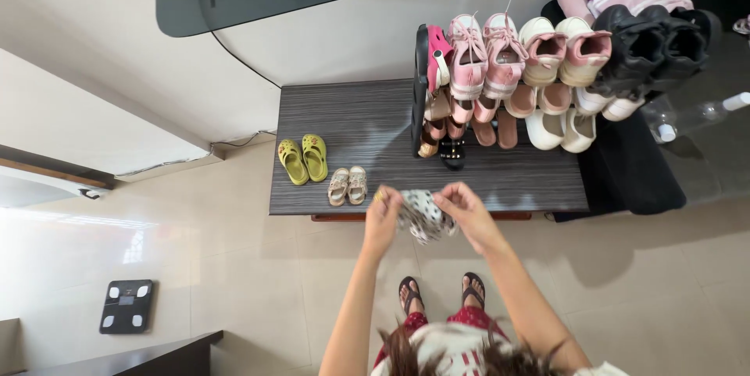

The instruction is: The person wipes a black studded sandal with a patterned cloth, then places it on a shoe rack. They then pick up a black and white sneaker and wipe it with the same cloth, placing it back on the rack. The person repeats this process with another sneaker.

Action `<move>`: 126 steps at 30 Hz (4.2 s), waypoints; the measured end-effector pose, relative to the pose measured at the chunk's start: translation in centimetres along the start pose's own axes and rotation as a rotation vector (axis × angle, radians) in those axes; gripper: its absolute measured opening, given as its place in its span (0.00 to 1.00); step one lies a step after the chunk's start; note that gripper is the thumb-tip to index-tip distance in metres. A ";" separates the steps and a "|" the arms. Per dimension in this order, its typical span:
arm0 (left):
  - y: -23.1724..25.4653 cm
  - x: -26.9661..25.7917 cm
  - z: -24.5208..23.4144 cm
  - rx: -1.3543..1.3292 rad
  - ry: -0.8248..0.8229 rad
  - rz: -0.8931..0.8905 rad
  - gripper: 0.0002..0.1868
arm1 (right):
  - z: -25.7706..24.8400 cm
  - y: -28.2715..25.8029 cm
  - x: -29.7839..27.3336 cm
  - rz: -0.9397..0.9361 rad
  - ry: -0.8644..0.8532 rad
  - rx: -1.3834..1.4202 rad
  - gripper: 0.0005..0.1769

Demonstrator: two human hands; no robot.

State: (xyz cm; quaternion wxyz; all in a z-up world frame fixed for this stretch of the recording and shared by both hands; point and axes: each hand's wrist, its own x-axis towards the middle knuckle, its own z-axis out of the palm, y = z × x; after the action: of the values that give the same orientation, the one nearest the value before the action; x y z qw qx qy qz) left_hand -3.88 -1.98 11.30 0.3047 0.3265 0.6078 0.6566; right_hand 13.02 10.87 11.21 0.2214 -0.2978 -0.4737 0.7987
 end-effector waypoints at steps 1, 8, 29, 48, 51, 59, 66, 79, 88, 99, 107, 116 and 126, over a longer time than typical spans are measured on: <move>1.1 0.7 -0.8 0.088 -0.003 0.055 0.07 | 0.5 -1.6 -0.4 0.020 -0.045 -0.023 0.17; 8.9 4.7 -4.5 0.220 -0.055 -0.134 0.26 | 4.0 -10.8 -0.2 -0.103 -0.199 -0.303 0.12; 18.1 19.3 -6.3 0.011 0.108 0.359 0.18 | 7.2 -21.6 17.4 -0.177 -0.633 0.200 0.15; 24.3 26.5 -12.4 0.325 -0.035 0.512 0.22 | 6.3 -30.5 28.3 -0.238 -0.643 -0.137 0.06; 26.0 27.2 -14.1 0.552 -0.036 0.559 0.19 | 7.7 -30.8 28.2 -0.303 -0.613 -0.235 0.06; 23.9 30.5 -18.0 0.438 0.045 0.363 0.25 | 11.9 -30.7 27.6 -0.297 -0.586 -0.909 0.18; 21.3 35.4 -16.2 0.374 -0.050 0.448 0.17 | 10.6 -26.8 27.1 -0.358 -0.814 -0.463 0.13; 13.7 48.5 1.8 0.716 0.039 0.368 0.35 | 3.7 -20.9 24.3 -0.125 0.047 0.890 0.19; 12.8 48.1 3.4 0.705 0.115 0.623 0.15 | 3.2 -20.5 23.2 -0.103 0.196 0.715 0.21; 16.4 31.1 0.6 1.012 0.077 0.834 0.07 | 7.1 -21.8 24.6 -0.361 0.002 0.097 0.21; 13.3 21.8 1.6 1.319 0.169 0.949 0.04 | 7.6 -18.6 25.1 -0.215 -0.078 -0.191 0.21; 13.8 14.6 -1.5 0.771 0.413 0.753 0.37 | 7.6 -12.0 23.3 -0.281 -0.373 -0.226 0.37; 3.1 13.3 -13.1 -0.330 0.008 -0.296 0.60 | 7.5 -8.3 14.8 -0.325 -0.436 -0.299 0.48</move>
State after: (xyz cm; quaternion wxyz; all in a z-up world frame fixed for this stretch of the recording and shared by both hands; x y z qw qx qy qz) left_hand -22.38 0.55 14.55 0.4446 0.1771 0.5347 0.6965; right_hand -2.29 19.37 17.49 0.1930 -0.0689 -0.6637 0.7194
